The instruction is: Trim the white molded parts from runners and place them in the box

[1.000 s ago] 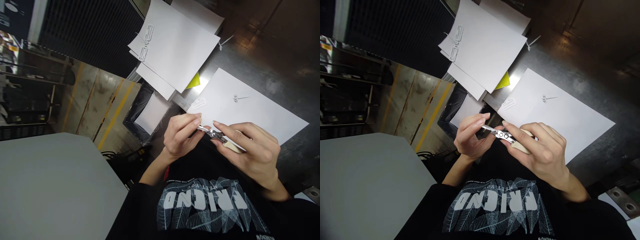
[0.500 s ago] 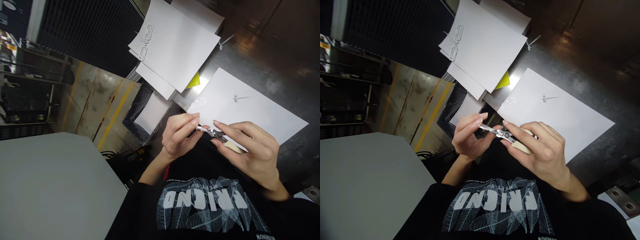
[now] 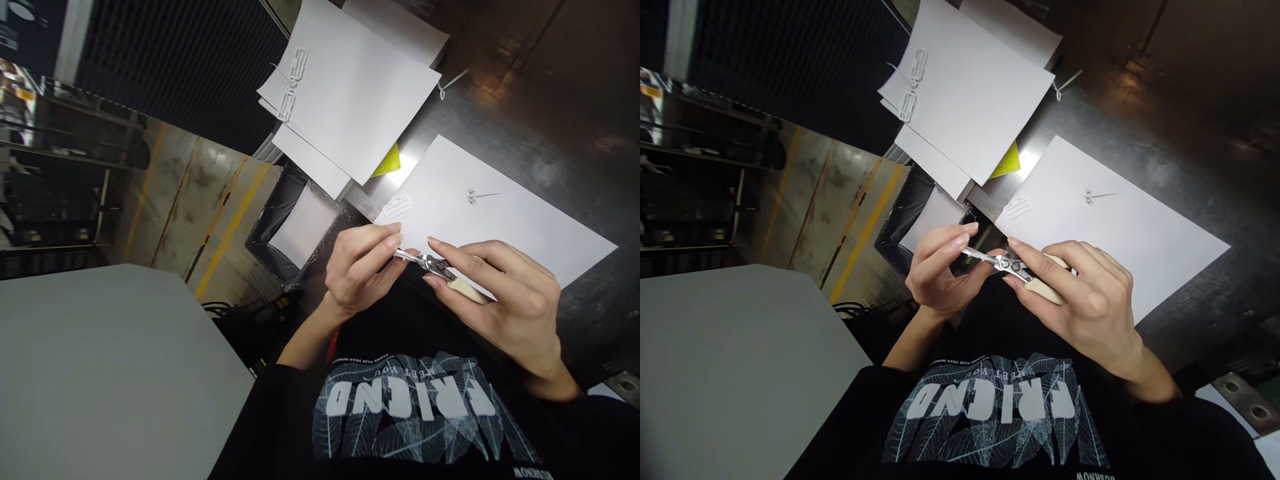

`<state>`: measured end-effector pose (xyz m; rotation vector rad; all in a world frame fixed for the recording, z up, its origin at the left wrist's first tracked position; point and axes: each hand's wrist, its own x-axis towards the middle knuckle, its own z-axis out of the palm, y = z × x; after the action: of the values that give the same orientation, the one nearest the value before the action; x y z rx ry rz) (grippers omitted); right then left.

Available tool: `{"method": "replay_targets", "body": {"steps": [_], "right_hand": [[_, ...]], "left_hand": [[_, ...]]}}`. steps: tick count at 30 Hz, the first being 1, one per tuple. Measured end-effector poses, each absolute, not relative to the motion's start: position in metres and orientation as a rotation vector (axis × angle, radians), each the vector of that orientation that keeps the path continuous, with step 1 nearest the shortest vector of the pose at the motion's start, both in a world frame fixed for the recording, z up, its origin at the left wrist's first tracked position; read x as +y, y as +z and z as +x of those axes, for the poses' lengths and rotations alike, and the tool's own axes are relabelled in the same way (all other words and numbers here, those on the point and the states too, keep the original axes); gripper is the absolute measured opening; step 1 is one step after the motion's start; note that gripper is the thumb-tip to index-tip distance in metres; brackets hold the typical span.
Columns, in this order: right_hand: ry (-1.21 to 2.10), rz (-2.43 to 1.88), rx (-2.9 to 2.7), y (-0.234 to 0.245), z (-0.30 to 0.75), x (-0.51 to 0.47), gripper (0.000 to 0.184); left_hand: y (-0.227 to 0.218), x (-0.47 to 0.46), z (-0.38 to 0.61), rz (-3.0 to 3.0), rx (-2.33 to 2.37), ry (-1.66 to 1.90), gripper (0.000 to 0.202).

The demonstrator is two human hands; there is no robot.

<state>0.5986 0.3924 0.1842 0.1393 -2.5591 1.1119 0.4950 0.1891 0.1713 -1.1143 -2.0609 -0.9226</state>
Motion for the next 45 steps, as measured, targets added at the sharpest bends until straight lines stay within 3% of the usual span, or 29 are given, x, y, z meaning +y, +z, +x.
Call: {"method": "replay_targets", "body": {"steps": [8, 18, 24, 31, 35, 41, 45], "right_hand": [[1.154, 0.161, -2.541, 0.181, 0.599, 0.393, 0.052], [1.157, 0.139, -2.54, 0.183, 0.595, 0.391, 0.047], [1.17, 0.153, -2.514, 0.182, 0.594, 0.391, 0.05], [1.162, 0.166, -2.529, 0.185, 0.593, 0.391, 0.036], [1.419, 0.101, -2.519, 0.179, 0.59, 0.39, 0.033], [2.205, -0.088, -2.227, 0.164, 0.58, 0.389, 0.044], [2.28, -0.022, -2.104, 0.161, 0.576, 0.385, 0.04]], "left_hand": [[0.17, 0.188, 0.495, -1.134, -2.064, -0.943, 0.049], [0.17, 0.186, 0.493, -1.188, -2.07, -1.019, 0.063], [0.168, 0.185, 0.493, -1.145, -2.112, -0.927, 0.054], [0.166, 0.185, 0.491, -1.166, -2.106, -0.98, 0.054], [0.17, 0.183, 0.497, -1.123, -2.215, -1.002, 0.058], [0.188, 0.185, 0.506, -1.038, -2.491, -1.068, 0.053], [0.191, 0.186, 0.509, -1.046, -2.52, -1.082, 0.053]]}}
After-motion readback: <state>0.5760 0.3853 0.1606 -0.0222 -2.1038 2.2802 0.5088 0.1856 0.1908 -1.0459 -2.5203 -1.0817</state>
